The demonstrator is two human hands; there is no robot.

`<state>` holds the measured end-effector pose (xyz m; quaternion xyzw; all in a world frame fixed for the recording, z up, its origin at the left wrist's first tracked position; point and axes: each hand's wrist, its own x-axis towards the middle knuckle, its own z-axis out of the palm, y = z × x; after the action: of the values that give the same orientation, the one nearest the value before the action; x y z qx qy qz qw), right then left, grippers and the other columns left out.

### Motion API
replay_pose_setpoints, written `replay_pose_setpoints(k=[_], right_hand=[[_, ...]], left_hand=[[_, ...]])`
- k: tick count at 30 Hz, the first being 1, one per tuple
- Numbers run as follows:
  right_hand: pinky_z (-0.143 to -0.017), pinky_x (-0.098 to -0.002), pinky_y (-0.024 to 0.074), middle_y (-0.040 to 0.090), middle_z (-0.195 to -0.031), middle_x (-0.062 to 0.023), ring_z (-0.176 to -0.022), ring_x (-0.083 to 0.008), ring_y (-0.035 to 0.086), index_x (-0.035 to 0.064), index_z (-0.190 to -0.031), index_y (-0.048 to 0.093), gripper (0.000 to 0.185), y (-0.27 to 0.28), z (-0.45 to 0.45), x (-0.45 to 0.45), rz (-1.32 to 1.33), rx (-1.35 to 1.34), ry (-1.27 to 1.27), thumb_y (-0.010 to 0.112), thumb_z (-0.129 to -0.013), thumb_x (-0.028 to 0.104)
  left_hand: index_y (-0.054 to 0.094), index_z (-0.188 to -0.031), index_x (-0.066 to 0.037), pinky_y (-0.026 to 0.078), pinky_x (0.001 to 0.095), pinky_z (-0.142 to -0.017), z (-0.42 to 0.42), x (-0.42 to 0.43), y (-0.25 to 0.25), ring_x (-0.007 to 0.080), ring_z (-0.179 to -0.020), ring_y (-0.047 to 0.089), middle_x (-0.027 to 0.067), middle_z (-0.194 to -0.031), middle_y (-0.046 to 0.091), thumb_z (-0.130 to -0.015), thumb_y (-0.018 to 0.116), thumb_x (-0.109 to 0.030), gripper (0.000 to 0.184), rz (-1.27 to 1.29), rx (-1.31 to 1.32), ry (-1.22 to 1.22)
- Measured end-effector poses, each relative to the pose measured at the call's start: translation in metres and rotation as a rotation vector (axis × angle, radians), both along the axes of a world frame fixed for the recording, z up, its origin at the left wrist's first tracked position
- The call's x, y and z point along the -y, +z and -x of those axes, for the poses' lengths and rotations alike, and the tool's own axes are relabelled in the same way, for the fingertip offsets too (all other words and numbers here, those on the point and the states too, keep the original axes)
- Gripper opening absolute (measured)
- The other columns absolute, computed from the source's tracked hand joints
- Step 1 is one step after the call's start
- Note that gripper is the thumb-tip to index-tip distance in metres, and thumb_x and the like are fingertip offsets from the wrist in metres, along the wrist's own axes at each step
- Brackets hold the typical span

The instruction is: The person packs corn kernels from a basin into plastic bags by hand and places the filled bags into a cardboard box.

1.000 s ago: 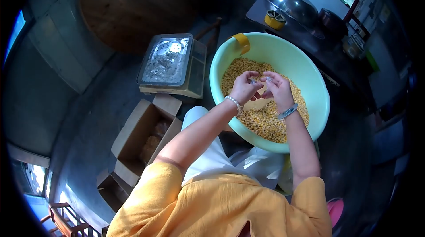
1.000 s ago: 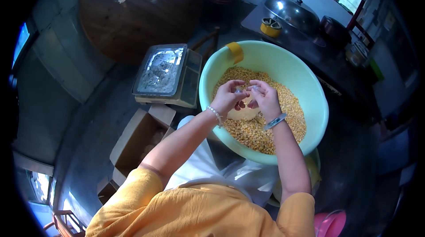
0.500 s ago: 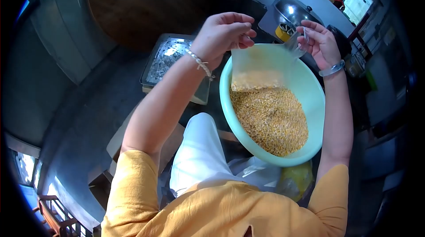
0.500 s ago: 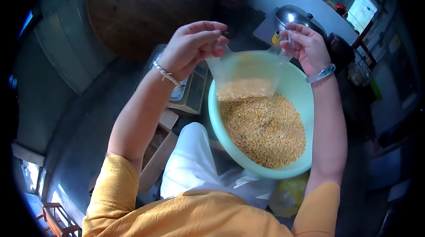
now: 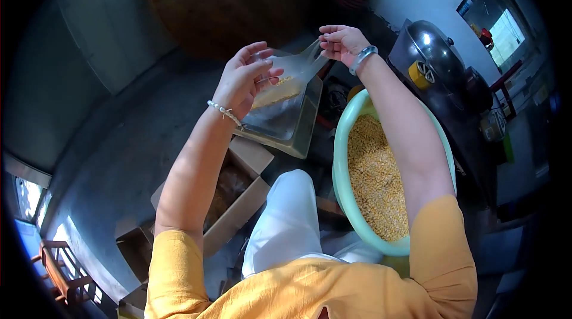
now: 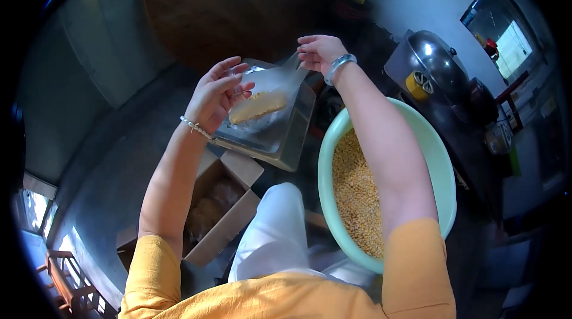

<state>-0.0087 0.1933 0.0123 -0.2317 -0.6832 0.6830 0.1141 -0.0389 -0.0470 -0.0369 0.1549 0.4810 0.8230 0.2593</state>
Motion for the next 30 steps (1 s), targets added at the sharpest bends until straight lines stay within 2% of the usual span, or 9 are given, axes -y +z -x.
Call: replay_pose_setpoints(k=[4,8,9,10,15,20,24,28,30], right_hand=[[-0.065,-0.0295,0.0528,0.062,-0.084,-0.0071,-0.071,-0.0141,0.059,0.0026,-0.102,0.059,0.020,-0.027,0.044,0.007,-0.139,0.002,-0.069,0.051,-0.083,0.002],[-0.089,-0.0374,0.0405,0.061,-0.093,-0.0064,-0.090,-0.0163,0.055,0.0066,-0.104,0.061,0.022,-0.054,0.065,0.007,-0.169,0.010,-0.051,0.054,-0.083,0.007],[-0.096,-0.0415,0.0313,0.061,-0.097,-0.0064,-0.099,-0.0185,0.052,0.0082,-0.105,0.061,0.023,-0.062,0.067,0.003,-0.143,0.033,-0.018,0.056,-0.083,0.009],[-0.098,-0.0432,0.0287,0.061,-0.097,-0.0069,-0.101,-0.0194,0.051,0.0087,-0.102,0.063,0.021,-0.065,0.063,0.008,-0.160,0.045,-0.019,0.058,-0.082,0.011],[-0.084,-0.0302,0.0462,0.063,-0.099,-0.0105,-0.093,-0.0209,0.058,0.0021,-0.103,0.063,0.024,-0.083,0.022,0.004,-0.459,0.016,0.082,0.061,-0.080,0.006],[-0.077,-0.0250,0.0491,0.065,-0.092,-0.0079,-0.086,-0.0150,0.060,0.0011,-0.102,0.063,0.023,-0.111,-0.083,-0.012,-0.415,-0.146,0.147,0.061,-0.079,0.003],[-0.076,-0.0249,0.0494,0.065,-0.090,-0.0059,-0.080,-0.0110,0.061,0.0001,-0.101,0.063,0.022,-0.134,-0.197,-0.005,-0.351,-0.093,0.126,0.058,-0.079,-0.001],[-0.071,-0.0254,0.0500,0.066,-0.087,-0.0065,-0.077,-0.0121,0.062,0.0012,-0.091,0.066,0.014,-0.147,-0.276,0.011,-0.450,0.129,0.115,0.060,-0.079,0.002],[-0.067,-0.0293,0.0509,0.066,-0.085,-0.0098,-0.074,-0.0197,0.064,0.0066,-0.089,0.067,0.013,-0.141,-0.294,0.019,-0.668,0.174,0.200,0.058,-0.079,0.010]], left_hand=[[0.042,-0.125,-0.002,0.052,0.0262,-0.075,0.010,-0.002,-0.032,0.0252,-0.096,0.061,0.0193,-0.126,0.045,-0.083,0.056,-0.001,0.044,-0.033,0.121,0.052],[0.041,-0.125,0.000,0.051,0.0233,-0.074,0.009,-0.017,-0.065,0.0227,-0.097,0.060,0.0184,-0.122,0.048,-0.082,0.053,0.005,0.045,-0.086,0.243,0.070],[0.041,-0.124,0.000,0.050,0.0232,-0.075,0.010,-0.022,-0.077,0.0225,-0.097,0.060,0.0179,-0.121,0.048,-0.082,0.053,0.006,0.045,-0.098,0.267,0.078],[0.041,-0.124,0.001,0.050,0.0231,-0.075,0.010,-0.026,-0.087,0.0222,-0.098,0.060,0.0174,-0.120,0.049,-0.081,0.053,0.007,0.045,-0.109,0.291,0.085],[0.042,-0.124,0.001,0.047,0.0259,-0.081,0.010,-0.027,-0.114,0.0201,-0.099,0.057,0.0122,-0.118,0.051,-0.081,0.055,0.002,0.045,-0.043,0.235,0.141],[0.044,-0.124,-0.002,0.042,0.0291,-0.087,-0.004,-0.014,-0.127,0.0183,-0.104,0.053,0.0086,-0.120,0.051,-0.083,0.056,-0.006,0.043,0.158,0.126,0.243],[0.048,-0.122,-0.005,0.042,0.0272,-0.080,-0.030,-0.003,-0.152,0.0156,-0.103,0.053,0.0078,-0.121,0.051,-0.081,0.059,-0.013,0.043,0.257,0.122,0.309],[0.054,-0.111,-0.004,0.044,0.0240,-0.073,-0.099,-0.042,-0.157,0.0113,-0.089,0.057,0.0049,-0.107,0.059,-0.080,0.059,-0.008,0.031,0.251,-0.093,0.161],[0.060,-0.100,-0.003,0.047,0.0246,-0.073,-0.149,-0.080,-0.145,0.0112,-0.083,0.057,0.0065,-0.091,0.063,-0.078,0.060,-0.005,0.022,0.197,-0.260,0.056]])
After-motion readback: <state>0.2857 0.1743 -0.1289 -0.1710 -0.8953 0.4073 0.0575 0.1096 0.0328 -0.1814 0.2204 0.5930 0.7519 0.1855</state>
